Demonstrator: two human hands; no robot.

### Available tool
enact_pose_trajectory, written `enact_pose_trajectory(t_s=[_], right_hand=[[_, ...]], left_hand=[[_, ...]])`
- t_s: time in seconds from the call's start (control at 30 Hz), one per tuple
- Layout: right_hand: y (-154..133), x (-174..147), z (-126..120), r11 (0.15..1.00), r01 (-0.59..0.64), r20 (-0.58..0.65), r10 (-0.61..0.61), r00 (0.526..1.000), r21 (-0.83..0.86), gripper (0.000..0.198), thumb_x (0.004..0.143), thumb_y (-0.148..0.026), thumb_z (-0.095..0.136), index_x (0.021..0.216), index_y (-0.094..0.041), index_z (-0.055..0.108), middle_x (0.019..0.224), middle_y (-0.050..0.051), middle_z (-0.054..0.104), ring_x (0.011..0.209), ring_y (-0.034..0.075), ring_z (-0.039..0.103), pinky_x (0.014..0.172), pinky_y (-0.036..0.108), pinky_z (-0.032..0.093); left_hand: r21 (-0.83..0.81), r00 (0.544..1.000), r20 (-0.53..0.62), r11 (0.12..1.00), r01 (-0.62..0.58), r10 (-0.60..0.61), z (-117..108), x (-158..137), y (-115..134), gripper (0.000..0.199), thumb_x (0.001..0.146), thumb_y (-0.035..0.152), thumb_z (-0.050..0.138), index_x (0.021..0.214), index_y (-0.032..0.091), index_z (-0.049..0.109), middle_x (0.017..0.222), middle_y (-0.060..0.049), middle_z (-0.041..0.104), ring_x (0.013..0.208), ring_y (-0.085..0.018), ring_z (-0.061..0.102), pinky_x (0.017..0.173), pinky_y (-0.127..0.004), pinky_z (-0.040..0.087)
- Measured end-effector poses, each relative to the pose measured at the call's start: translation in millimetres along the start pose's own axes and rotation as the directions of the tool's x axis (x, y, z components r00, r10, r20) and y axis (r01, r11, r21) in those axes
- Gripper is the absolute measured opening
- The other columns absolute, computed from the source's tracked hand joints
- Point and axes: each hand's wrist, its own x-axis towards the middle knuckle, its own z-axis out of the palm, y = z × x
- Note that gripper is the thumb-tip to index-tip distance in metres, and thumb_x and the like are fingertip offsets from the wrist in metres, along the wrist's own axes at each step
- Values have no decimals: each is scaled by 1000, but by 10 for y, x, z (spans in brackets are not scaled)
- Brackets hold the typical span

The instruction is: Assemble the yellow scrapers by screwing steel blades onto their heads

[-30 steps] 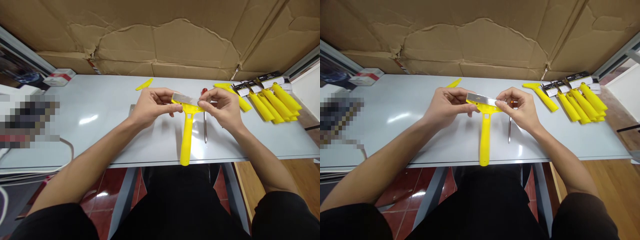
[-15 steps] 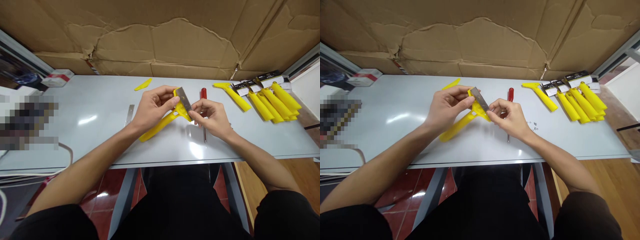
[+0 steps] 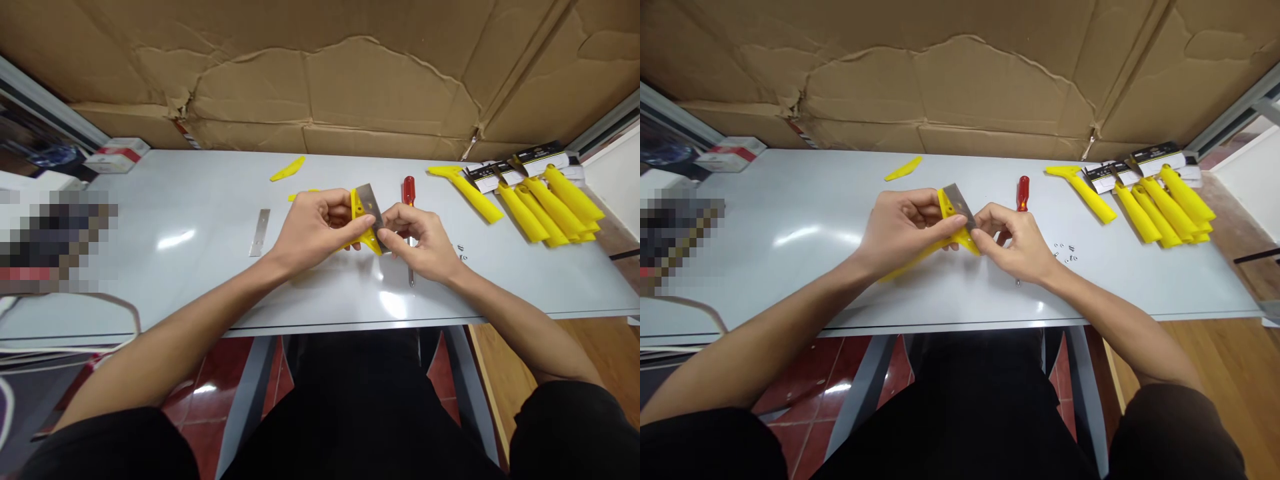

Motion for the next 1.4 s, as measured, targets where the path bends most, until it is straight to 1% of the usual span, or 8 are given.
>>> enact_pose_trajectory(t_s=[0.27,0.9,1.03,1.17,1.2,1.27,1.33,1.4], right_hand=[[-16,14,-20,983,128,13,-127,992,-134,48,94,-56,78,85,-11,60,75,1,62,64,-1,53,60,10,48],[13,3,-52,950,219,32,-217,976,-224,36,98,-42,72,83,-12,60,74,0,62,65,-1,50,62,11,45],[19,18,-48,982,151,30,-148,988,-117,42,95,-51,78,87,-11,66,76,1,65,65,0,56,61,11,47],[81,52,-91,997,-14,66,8,998,77,62,103,-72,57,107,-12,70,88,6,73,69,5,67,59,17,50],[115,73,-99,999,-21,69,18,997,41,63,105,-72,53,109,-11,71,93,7,74,72,6,69,61,18,51],[205,147,-82,983,34,76,-21,997,-178,52,107,-60,53,108,-12,74,102,9,76,83,8,70,73,21,56],[307,283,10,879,142,142,-86,986,-456,39,107,-42,53,113,-12,77,118,11,76,105,14,71,95,30,60],[390,484,187,730,252,254,-110,961,-635,42,105,-32,51,134,-12,74,147,13,66,136,24,63,119,45,56]], left_hand=[[128,993,38,985,-119,115,2,6,-32,43,91,63,86,88,21,77,82,-3,79,71,-16,75,63,-26,63],[189,990,60,972,-139,130,19,9,-74,39,91,58,86,87,21,75,80,-1,74,70,-15,68,67,-30,58],[158,992,60,980,-123,115,1,7,-42,43,93,63,84,87,21,74,81,-1,75,69,-15,68,64,-30,56],[50,995,-33,994,-96,97,-186,104,25,47,92,67,85,91,22,71,82,-1,76,64,-14,67,60,-31,53],[34,991,-88,994,-102,104,-262,154,22,47,92,67,85,92,23,70,82,0,76,64,-13,66,60,-31,52],[10,972,-201,992,-124,124,-428,275,-24,48,92,66,85,95,22,68,80,2,74,65,-11,66,62,-31,50],[-49,954,-271,988,-147,128,-576,395,-104,53,87,67,90,93,21,65,77,4,71,67,-11,66,62,-28,47],[-125,947,-308,983,-131,88,-675,481,-179,54,83,67,92,90,21,64,76,3,69,69,-12,66,62,-28,46]])
